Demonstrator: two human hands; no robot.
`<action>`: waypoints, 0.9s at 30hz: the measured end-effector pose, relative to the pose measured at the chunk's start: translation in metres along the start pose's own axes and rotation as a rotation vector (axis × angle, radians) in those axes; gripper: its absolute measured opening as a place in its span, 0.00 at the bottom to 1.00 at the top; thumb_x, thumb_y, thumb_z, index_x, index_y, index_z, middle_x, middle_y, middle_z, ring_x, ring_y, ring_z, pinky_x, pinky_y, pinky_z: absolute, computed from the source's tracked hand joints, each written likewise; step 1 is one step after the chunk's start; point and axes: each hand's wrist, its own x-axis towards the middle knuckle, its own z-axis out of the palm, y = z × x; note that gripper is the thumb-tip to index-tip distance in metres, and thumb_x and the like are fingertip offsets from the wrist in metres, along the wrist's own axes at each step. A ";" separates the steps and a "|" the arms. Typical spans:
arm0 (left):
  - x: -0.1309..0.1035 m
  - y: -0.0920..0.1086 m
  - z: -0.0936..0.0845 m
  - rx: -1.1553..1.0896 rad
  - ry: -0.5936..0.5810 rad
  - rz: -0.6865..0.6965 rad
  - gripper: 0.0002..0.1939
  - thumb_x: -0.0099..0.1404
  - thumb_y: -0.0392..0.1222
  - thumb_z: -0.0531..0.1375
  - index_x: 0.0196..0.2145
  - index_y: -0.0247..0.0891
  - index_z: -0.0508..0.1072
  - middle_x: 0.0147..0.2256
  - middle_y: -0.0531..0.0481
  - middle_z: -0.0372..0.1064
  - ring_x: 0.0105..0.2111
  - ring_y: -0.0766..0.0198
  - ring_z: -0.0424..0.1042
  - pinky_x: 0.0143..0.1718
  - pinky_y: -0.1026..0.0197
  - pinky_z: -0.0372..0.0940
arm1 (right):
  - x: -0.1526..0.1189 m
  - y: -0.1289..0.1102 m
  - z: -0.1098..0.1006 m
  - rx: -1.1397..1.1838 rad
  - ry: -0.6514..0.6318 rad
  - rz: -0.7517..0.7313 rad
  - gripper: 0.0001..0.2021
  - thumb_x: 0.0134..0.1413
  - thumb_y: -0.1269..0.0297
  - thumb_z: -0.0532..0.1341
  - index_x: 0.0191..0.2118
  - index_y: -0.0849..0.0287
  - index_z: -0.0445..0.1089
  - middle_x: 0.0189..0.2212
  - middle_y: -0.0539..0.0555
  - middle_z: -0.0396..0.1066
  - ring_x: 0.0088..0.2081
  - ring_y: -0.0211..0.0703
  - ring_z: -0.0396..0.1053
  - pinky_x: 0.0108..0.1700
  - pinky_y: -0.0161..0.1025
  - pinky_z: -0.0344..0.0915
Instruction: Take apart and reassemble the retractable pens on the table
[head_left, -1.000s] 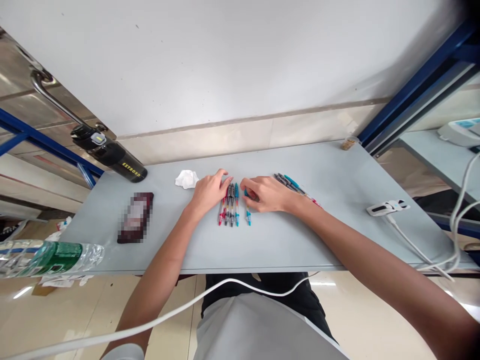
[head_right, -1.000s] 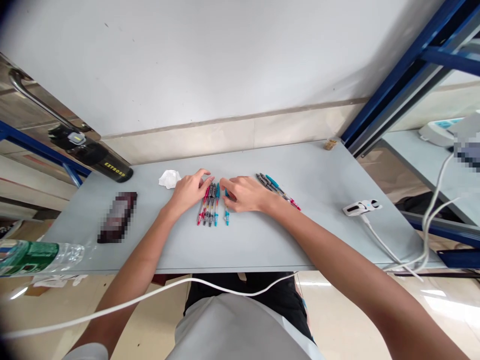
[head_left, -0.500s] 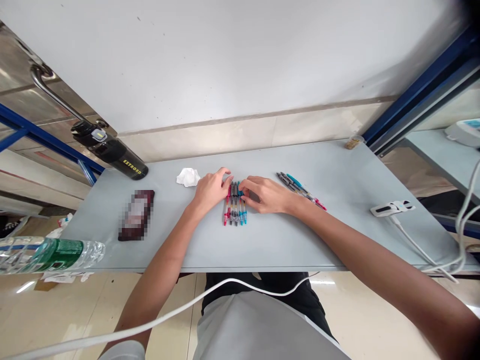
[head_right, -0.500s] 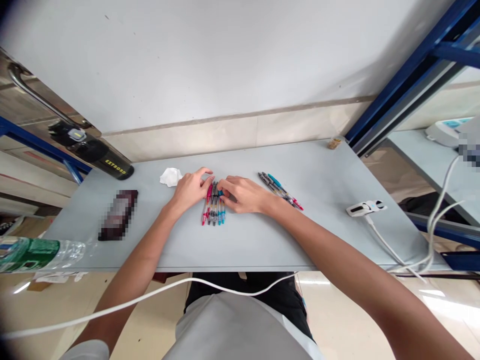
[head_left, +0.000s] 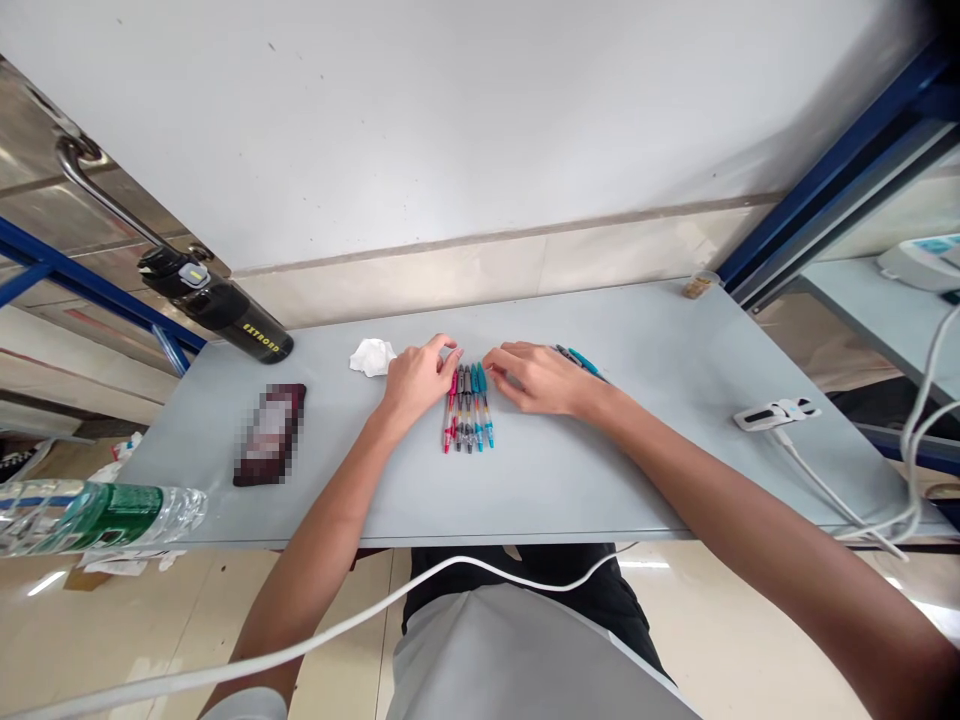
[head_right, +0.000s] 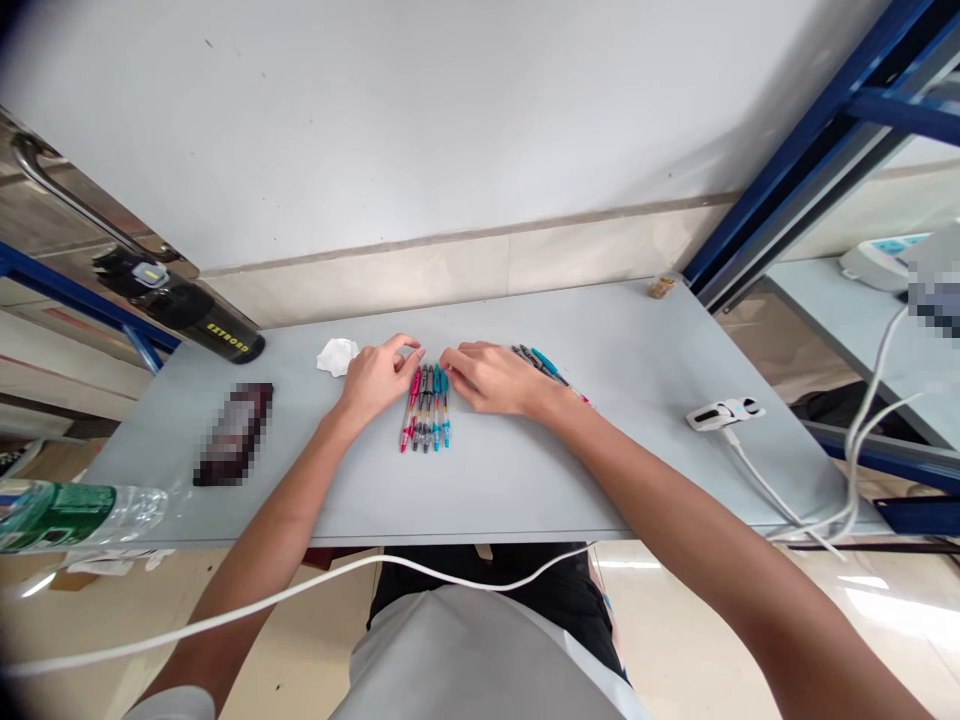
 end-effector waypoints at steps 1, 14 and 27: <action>0.000 0.000 0.000 -0.002 0.013 0.005 0.11 0.79 0.52 0.59 0.47 0.48 0.80 0.21 0.53 0.73 0.25 0.53 0.74 0.33 0.55 0.57 | -0.001 0.004 -0.006 -0.039 0.011 0.039 0.09 0.71 0.67 0.54 0.50 0.56 0.71 0.35 0.56 0.76 0.32 0.47 0.65 0.36 0.43 0.55; -0.002 0.007 -0.006 0.037 0.021 -0.033 0.16 0.81 0.55 0.56 0.48 0.46 0.80 0.23 0.54 0.73 0.26 0.58 0.72 0.32 0.57 0.52 | -0.015 0.042 -0.073 -0.177 -0.388 0.616 0.06 0.51 0.58 0.67 0.35 0.51 0.75 0.33 0.55 0.78 0.38 0.54 0.72 0.35 0.44 0.59; -0.002 0.007 -0.004 0.002 0.035 -0.017 0.14 0.80 0.54 0.58 0.45 0.46 0.80 0.21 0.55 0.70 0.24 0.59 0.68 0.31 0.57 0.50 | -0.009 0.038 -0.051 0.173 -0.255 0.422 0.17 0.53 0.65 0.66 0.49 0.53 0.72 0.52 0.55 0.77 0.39 0.45 0.76 0.42 0.42 0.69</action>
